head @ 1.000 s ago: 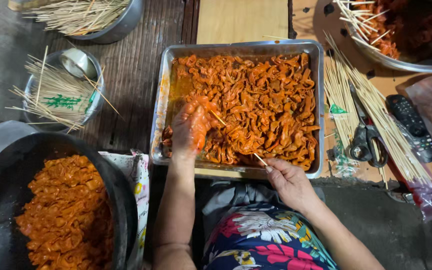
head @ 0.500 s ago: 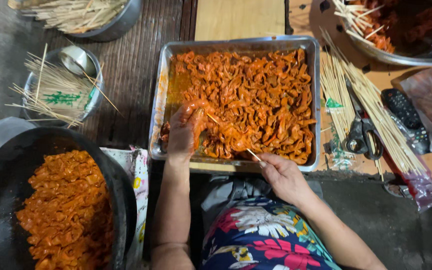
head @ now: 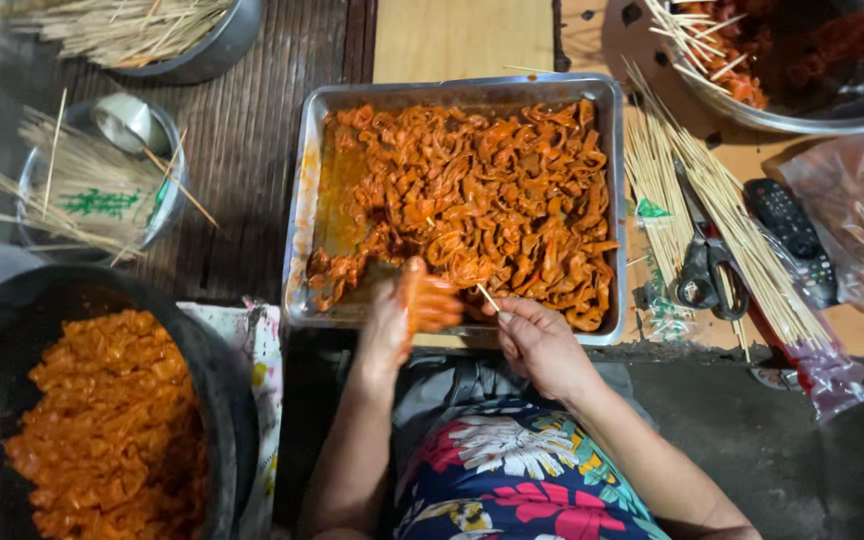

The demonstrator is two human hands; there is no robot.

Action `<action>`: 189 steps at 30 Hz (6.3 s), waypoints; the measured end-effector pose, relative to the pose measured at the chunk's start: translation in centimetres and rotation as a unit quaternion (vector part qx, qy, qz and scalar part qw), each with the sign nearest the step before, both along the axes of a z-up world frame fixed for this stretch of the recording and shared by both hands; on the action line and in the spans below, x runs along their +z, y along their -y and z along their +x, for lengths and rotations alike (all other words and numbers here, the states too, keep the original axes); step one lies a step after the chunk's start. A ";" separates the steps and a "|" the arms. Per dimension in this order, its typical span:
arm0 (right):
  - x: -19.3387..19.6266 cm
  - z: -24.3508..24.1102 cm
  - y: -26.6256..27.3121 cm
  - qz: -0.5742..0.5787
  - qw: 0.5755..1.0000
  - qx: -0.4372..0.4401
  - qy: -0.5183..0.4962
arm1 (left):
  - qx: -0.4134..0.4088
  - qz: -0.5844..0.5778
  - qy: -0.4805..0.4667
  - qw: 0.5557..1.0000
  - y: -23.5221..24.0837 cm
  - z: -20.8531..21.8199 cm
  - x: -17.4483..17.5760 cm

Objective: The person skewers pieces of marinated meat onto wooden sticks by hand and places the finished skewers into a metal bowl.

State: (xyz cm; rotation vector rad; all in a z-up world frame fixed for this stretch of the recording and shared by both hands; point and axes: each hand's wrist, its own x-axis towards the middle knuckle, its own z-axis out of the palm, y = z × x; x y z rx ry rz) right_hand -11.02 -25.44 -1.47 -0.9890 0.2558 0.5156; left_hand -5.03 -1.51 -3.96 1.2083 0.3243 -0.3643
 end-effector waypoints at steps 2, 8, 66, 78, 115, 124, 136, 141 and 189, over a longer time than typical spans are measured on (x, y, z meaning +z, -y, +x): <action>0.1 -0.3 -0.2 0.022 0.999 -0.003 -0.029 | -0.007 -0.145 -0.045 0.988 2.3 -0.2 -0.7; -0.7 -0.4 -0.5 -0.079 0.996 -0.009 0.028 | 0.216 -0.268 0.085 0.935 5.6 3.8 0.2; -4.8 -1.9 1.0 -0.158 0.979 0.003 0.129 | 0.131 0.261 0.382 0.877 1.8 4.7 4.0; -2.3 -1.6 1.5 -0.241 0.958 0.054 0.144 | 0.140 0.415 0.439 0.785 1.9 3.8 5.1; -2.7 1.5 -2.5 -0.105 0.991 0.021 0.083 | 0.207 -0.124 0.148 0.959 9.1 3.8 0.3; -2.3 1.0 -2.3 -0.142 0.982 0.027 0.123 | 0.208 -0.147 0.113 0.960 9.1 4.7 2.6; -3.3 -0.4 -0.4 -0.233 0.955 -0.020 0.182 | 0.161 -0.146 0.122 0.968 10.0 4.9 4.7; -4.1 -0.3 0.8 -0.246 0.932 -0.076 0.254 | 0.039 -0.081 0.110 0.990 11.1 3.0 4.8; 7.5 14.1 43.9 -0.888 0.431 0.006 0.161 | 0.030 0.289 0.215 0.932 4.1 3.8 0.7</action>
